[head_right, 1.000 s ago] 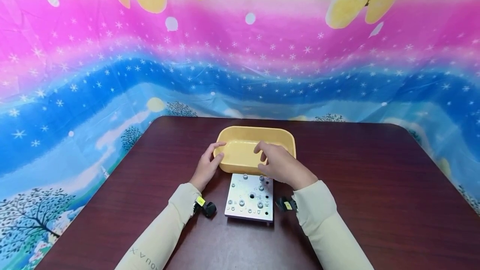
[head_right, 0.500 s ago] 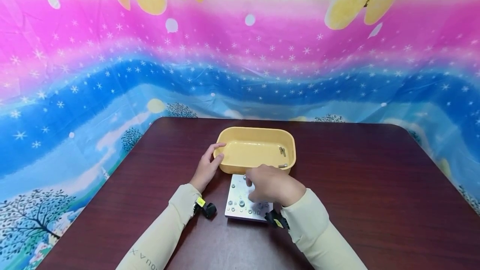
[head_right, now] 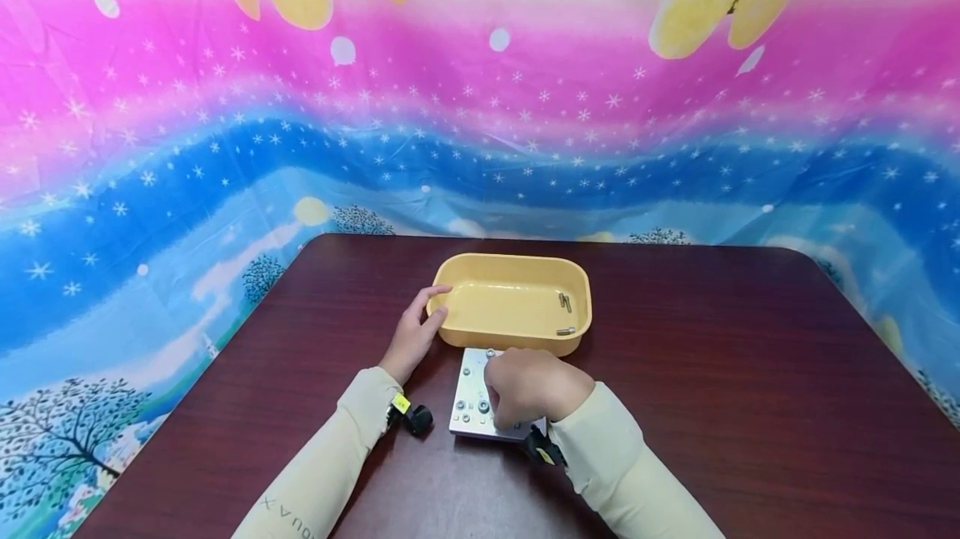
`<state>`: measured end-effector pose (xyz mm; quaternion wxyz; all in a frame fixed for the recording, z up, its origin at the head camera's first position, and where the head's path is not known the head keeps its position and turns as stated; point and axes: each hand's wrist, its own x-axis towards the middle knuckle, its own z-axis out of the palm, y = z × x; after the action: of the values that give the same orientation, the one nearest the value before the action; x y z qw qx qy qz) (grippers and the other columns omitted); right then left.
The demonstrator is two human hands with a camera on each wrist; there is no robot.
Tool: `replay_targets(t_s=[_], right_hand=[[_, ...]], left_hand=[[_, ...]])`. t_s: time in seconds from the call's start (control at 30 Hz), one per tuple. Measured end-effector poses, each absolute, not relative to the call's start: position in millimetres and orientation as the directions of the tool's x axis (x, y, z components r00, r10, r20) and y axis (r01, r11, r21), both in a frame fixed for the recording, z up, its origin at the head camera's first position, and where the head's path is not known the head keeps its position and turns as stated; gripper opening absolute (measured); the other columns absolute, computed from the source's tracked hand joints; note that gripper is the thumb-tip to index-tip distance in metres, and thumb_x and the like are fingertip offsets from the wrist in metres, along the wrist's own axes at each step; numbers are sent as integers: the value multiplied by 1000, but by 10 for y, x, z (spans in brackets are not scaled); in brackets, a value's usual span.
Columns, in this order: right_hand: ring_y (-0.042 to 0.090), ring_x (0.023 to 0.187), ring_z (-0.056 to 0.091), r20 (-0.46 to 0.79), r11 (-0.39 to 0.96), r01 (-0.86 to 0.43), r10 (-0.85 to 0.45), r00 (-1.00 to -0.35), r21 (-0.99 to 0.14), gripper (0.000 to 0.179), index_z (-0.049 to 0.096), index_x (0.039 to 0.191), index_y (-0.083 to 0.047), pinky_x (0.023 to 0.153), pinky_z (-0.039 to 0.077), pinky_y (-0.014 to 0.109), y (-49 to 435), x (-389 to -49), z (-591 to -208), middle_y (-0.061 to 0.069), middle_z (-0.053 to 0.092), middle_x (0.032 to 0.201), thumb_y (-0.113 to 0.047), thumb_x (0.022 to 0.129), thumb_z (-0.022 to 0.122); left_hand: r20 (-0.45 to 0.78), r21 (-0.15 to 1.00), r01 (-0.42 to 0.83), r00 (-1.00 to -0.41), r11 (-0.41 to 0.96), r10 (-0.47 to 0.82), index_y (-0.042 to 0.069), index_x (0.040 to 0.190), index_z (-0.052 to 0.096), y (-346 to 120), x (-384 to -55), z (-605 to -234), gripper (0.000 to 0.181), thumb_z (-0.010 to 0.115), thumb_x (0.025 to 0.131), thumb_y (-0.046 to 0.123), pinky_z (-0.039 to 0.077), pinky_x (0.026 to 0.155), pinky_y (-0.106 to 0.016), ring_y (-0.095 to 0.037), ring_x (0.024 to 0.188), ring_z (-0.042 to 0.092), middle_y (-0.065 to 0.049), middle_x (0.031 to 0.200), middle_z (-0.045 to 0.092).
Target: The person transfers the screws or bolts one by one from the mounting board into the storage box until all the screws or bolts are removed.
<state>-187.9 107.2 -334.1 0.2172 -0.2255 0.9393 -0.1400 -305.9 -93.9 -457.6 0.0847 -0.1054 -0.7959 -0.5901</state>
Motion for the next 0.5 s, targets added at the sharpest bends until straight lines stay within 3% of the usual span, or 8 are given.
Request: replay_targets(t_s=[0.5], right_hand=[[21, 46, 57, -334, 873, -371, -469, -817, -318, 20, 58, 61, -18, 36, 46, 32, 1023, -1843, -3378, -2, 52, 62, -4, 71, 67]], left_hand=[[264, 920, 273, -962, 281, 69, 29, 126, 59, -945, -3058, -4585, 32, 56, 94, 23, 39, 102, -40, -15, 124, 44, 4, 134, 50]])
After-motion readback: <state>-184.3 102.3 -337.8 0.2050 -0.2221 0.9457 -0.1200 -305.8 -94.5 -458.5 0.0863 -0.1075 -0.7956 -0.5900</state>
